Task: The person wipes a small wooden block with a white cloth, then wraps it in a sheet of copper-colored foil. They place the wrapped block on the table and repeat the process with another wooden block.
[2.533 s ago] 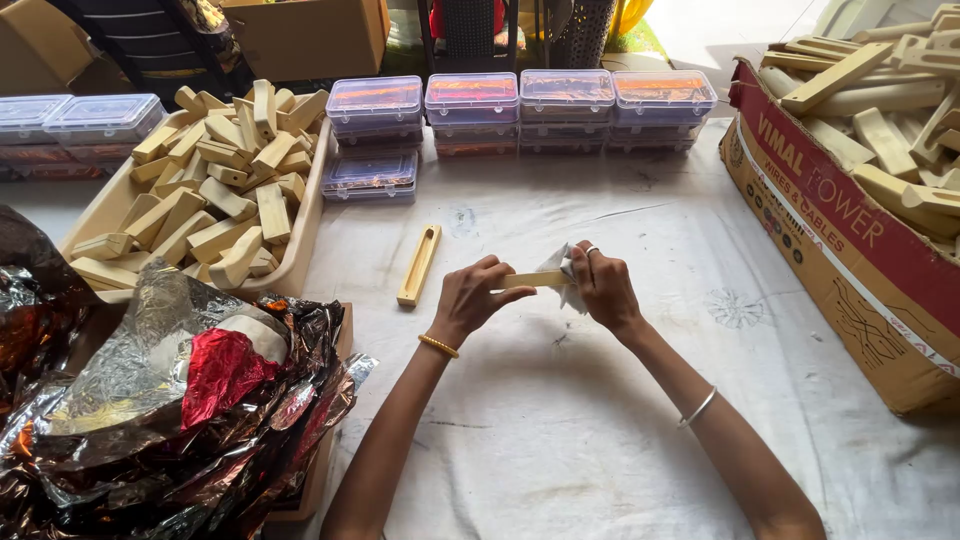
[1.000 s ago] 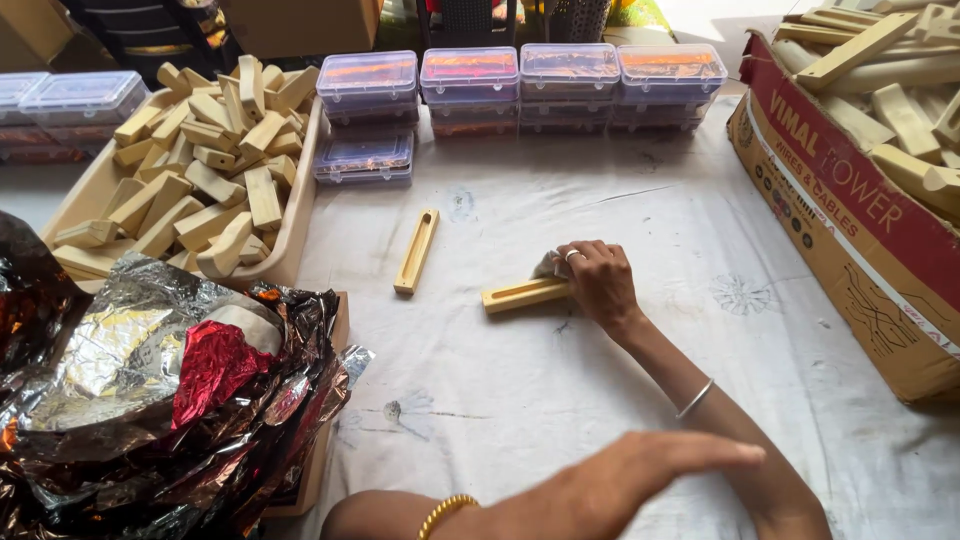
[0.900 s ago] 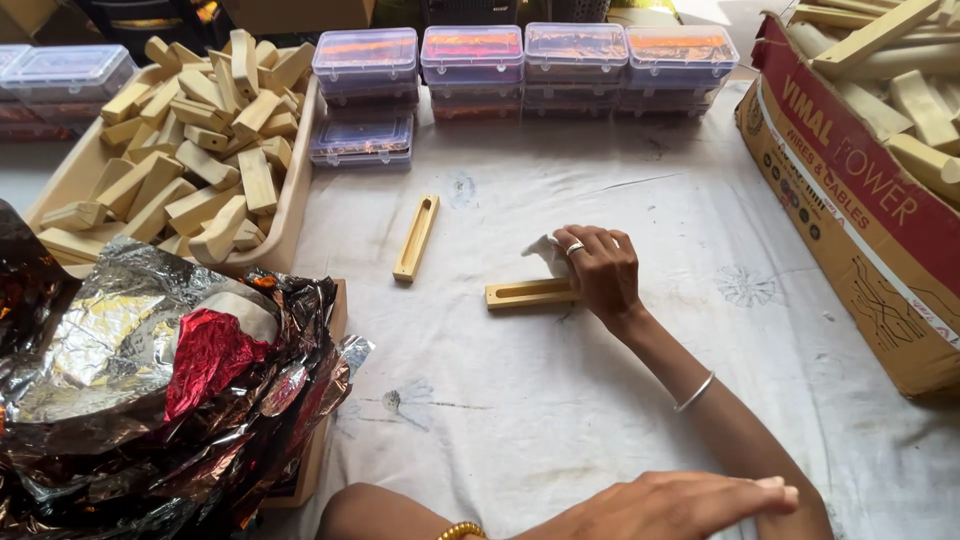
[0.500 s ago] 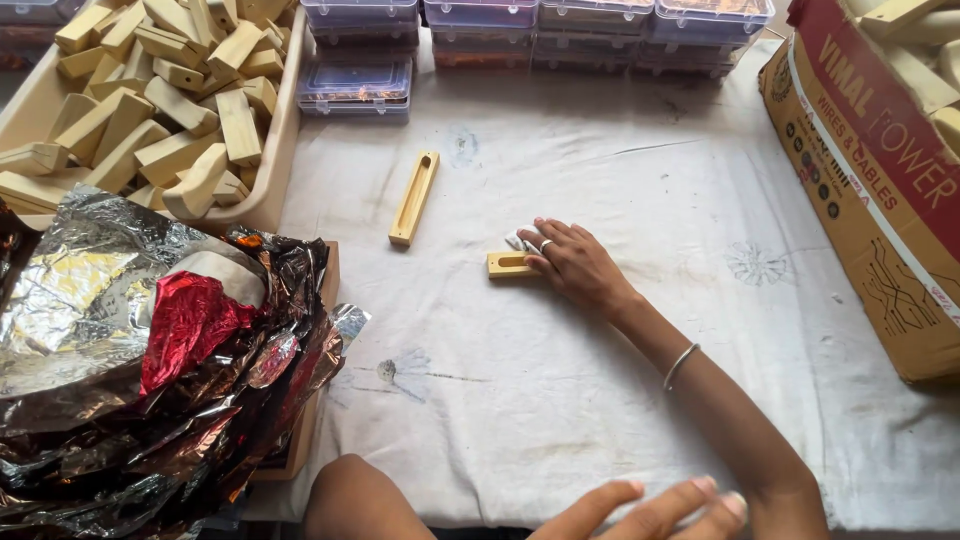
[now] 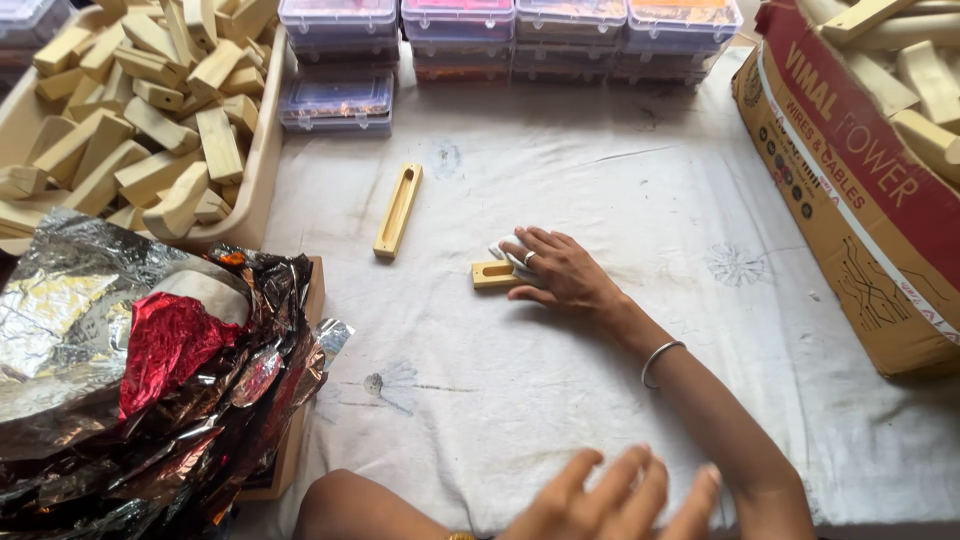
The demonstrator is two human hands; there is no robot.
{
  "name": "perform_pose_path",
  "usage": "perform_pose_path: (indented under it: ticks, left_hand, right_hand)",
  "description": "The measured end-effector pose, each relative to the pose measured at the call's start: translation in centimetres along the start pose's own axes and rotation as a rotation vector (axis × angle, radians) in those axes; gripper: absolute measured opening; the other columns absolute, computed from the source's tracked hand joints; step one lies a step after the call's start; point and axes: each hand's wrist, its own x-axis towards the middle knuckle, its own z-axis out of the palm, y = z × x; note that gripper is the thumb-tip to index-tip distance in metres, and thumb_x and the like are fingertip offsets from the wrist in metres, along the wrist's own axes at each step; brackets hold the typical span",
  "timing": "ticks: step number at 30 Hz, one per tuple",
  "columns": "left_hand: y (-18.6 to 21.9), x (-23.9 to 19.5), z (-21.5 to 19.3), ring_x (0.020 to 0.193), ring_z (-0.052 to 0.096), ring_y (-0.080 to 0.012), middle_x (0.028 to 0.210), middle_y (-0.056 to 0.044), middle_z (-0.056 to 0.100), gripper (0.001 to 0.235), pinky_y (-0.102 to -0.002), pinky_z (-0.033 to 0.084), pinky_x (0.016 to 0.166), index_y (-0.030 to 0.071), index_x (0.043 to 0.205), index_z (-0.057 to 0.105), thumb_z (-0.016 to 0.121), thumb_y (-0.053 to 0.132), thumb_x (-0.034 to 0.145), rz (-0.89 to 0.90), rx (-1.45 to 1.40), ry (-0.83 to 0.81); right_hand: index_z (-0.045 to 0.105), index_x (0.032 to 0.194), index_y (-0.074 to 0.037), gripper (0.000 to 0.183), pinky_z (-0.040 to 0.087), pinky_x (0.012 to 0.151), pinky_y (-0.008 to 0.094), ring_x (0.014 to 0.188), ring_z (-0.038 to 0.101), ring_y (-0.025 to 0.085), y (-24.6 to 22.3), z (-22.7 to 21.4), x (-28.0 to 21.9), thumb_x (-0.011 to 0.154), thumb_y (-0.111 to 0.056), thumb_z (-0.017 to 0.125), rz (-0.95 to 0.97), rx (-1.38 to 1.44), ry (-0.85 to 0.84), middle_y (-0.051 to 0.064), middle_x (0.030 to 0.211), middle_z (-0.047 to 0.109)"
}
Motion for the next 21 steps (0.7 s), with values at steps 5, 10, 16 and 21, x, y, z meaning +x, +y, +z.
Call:
perform_pose_path:
  ticks: [5, 10, 16, 21]
  left_hand:
    - [-9.0, 10.8, -6.8, 0.087, 0.058, -0.024, 0.105, -0.019, 0.061, 0.085, -0.037, 0.052, 0.072, 0.0, 0.154, 0.026, 0.07, 0.033, 0.089, -0.48, 0.198, -0.008]
    - [-19.9, 14.4, -4.8, 0.111, 0.058, -0.0335, 0.137, -0.032, 0.046, 0.12, -0.041, 0.058, 0.081, -0.013, 0.154, 0.013, 0.071, 0.061, 0.079, -0.673, 0.136, -0.013]
    - [-23.7, 17.4, 2.4, 0.115, 0.066, -0.037, 0.137, -0.034, 0.052, 0.092, -0.048, 0.054, 0.096, -0.004, 0.157, 0.013, 0.051, 0.057, 0.099, -0.445, -0.578, 0.203]
    - [-22.2, 17.2, 1.3, 0.096, 0.076, -0.0322, 0.122, -0.025, 0.066, 0.084, -0.043, 0.066, 0.074, 0.002, 0.152, 0.023, 0.051, 0.055, 0.093, -0.389, -0.765, 0.339]
  right_hand:
    - [0.057, 0.13, -0.003, 0.061, 0.048, 0.107, 0.047, 0.131, 0.057, 0.034, 2.0, 0.9, -0.6, 0.094, -0.053, 0.059, -0.096, 0.209, 0.08, 0.017, 0.141, 0.06]
    - [0.045, 0.134, -0.006, 0.055, 0.06, 0.083, 0.037, 0.095, 0.07, 0.026, 2.2, 1.3, 0.3, 0.095, -0.043, 0.057, 0.43, 0.657, 0.198, 0.018, 0.109, 0.069]
    - [0.041, 0.141, 0.0, 0.048, 0.058, 0.085, 0.035, 0.098, 0.062, 0.02, 2.9, 4.1, 0.2, 0.115, -0.038, 0.056, 0.456, 1.267, 0.714, 0.014, 0.112, 0.061]
    - [0.047, 0.137, 0.0, 0.066, 0.064, 0.07, 0.037, 0.09, 0.068, 0.023, -0.5, -1.9, 0.3, 0.092, -0.044, 0.066, 0.541, 1.4, 0.714, 0.015, 0.106, 0.063]
